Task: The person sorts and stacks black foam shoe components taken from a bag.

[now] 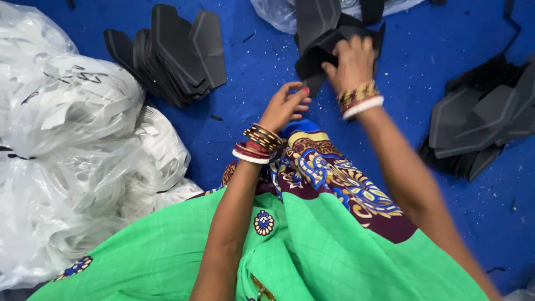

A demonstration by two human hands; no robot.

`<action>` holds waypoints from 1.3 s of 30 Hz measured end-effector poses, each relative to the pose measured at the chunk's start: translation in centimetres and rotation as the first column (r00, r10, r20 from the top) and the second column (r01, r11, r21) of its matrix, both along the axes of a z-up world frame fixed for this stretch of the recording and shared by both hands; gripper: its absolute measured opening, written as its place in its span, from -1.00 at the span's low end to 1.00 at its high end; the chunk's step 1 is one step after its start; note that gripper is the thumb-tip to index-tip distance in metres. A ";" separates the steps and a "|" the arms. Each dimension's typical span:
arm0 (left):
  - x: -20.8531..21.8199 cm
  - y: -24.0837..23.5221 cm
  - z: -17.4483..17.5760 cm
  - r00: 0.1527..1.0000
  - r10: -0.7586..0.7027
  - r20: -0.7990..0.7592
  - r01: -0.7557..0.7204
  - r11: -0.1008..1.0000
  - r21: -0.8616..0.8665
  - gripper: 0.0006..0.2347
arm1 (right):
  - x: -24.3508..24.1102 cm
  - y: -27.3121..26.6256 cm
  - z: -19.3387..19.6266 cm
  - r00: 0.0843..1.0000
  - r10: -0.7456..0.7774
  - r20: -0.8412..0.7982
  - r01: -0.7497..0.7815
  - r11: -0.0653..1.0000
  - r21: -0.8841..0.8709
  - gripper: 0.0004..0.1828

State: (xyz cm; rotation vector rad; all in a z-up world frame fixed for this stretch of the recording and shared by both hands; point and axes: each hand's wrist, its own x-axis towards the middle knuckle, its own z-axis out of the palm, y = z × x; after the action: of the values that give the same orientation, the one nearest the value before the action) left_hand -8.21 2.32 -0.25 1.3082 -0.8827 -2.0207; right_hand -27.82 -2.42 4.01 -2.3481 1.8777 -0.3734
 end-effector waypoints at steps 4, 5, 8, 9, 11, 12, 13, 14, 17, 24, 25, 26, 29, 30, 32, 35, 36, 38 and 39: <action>0.1 -0.2 -0.3 0.923 0.284 -0.259 -0.216 0.940 0.264 -0.55 | 6.3 4.8 2.9 0.997 -0.051 0.061 0.036 0.973 0.230 -0.94; 0.7 -0.4 -2.3 0.926 0.277 -0.257 -0.209 0.942 0.264 -0.55 | 6.5 5.3 3.7 0.996 -0.059 0.062 0.043 0.972 0.230 -0.94; 3.4 -0.4 -6.3 0.826 0.393 -0.404 -0.334 0.919 0.211 -0.48 | 5.9 5.3 4.3 0.795 0.189 0.577 -0.293 0.952 0.092 -0.82; 4.4 -0.6 -6.2 0.829 0.412 -0.378 -0.359 0.910 0.205 -0.45 | 4.6 4.0 3.4 0.875 0.102 0.474 -0.142 0.989 0.049 -0.77; 5.8 -1.3 -4.5 0.832 0.428 -0.354 -0.382 0.903 0.195 -0.42 | 2.4 1.0 1.5 0.929 -0.002 0.369 0.009 1.000 -0.017 -0.72; 6.1 -1.8 -3.1 0.839 0.429 -0.335 -0.375 0.902 0.217 -0.38 | 1.5 -0.5 0.5 0.972 -0.105 0.208 0.126 0.988 -0.094 -0.57; 6.5 -2.0 -1.7 0.846 0.433 -0.313 -0.370 0.897 0.241 -0.34 | 0.8 -2.0 -0.6 0.974 -0.219 0.054 0.225 0.957 -0.182 -0.42; 6.5 -2.2 -0.9 0.846 0.433 -0.312 -0.371 0.897 0.240 -0.34 | 0.0 -2.0 -0.6 0.974 -0.218 0.054 0.225 0.957 -0.182 -0.42; 7.0 -2.2 0.8 0.888 0.355 -0.293 -0.311 0.932 0.185 -0.24 | -1.2 -1.4 0.8 0.980 -0.135 0.144 0.152 0.981 -0.118 -0.75; 6.7 -1.4 2.6 0.730 0.321 -0.603 -0.178 0.942 0.286 -0.23 | 3.6 -1.0 5.8 0.587 -0.199 0.785 -0.349 0.813 0.466 -0.78; 6.6 -1.1 3.3 0.654 0.313 -0.689 -0.136 0.944 0.300 -0.23 | 4.3 -1.5 4.7 0.608 -0.106 0.787 -0.341 0.860 0.379 -0.74; 6.8 -1.2 2.8 0.655 0.313 -0.687 -0.139 0.944 0.298 -0.23 | 3.8 -2.7 3.1 0.606 -0.103 0.789 -0.345 0.860 0.377 -0.74; 7.8 -0.9 1.5 0.670 0.212 -0.712 -0.128 0.977 0.171 -0.28 | 2.7 -6.1 -1.7 0.761 -0.011 0.648 -0.073 0.992 0.103 -0.67; 8.1 -0.8 1.3 0.698 0.245 -0.673 -0.156 0.969 0.191 -0.35 | 2.1 -7.3 -3.2 0.914 -0.114 0.390 0.164 0.982 -0.097 -0.45; 8.5 -0.8 -0.3 0.726 0.271 -0.632 -0.180 0.962 0.206 -0.42 | 1.5 -8.7 -4.9 0.946 -0.296 0.133 0.325 0.879 -0.350 -0.22; 9.0 -0.5 -4.8 0.652 0.314 -0.690 -0.188 0.949 0.254 -0.55 | 0.9 -8.6 -5.0 0.884 -0.466 0.039 0.462 0.859 -0.219 -0.25; 9.3 -0.4 -6.3 0.620 0.315 -0.719 -0.189 0.949 0.253 -0.58 | 0.4 -8.3 -4.8 0.913 -0.315 0.258 0.365 0.913 -0.180 -0.44; 9.6 -0.1 -7.2 0.586 0.325 -0.742 -0.195 0.946 0.261 -0.61 | 0.1 -7.0 -2.4 0.871 -0.154 0.466 0.251 0.956 -0.154 -0.62; 9.6 -0.3 -6.5 0.628 0.323 -0.708 -0.195 0.946 0.258 -0.58 | 0.2 -6.5 -0.2 0.786 -0.084 0.613 0.158 0.985 -0.068 -0.68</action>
State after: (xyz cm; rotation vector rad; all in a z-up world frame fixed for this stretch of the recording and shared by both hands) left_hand 1.35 1.97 -6.75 0.4977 -0.1256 -2.1233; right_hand -27.66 -8.88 3.81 -1.8293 1.7011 -1.1293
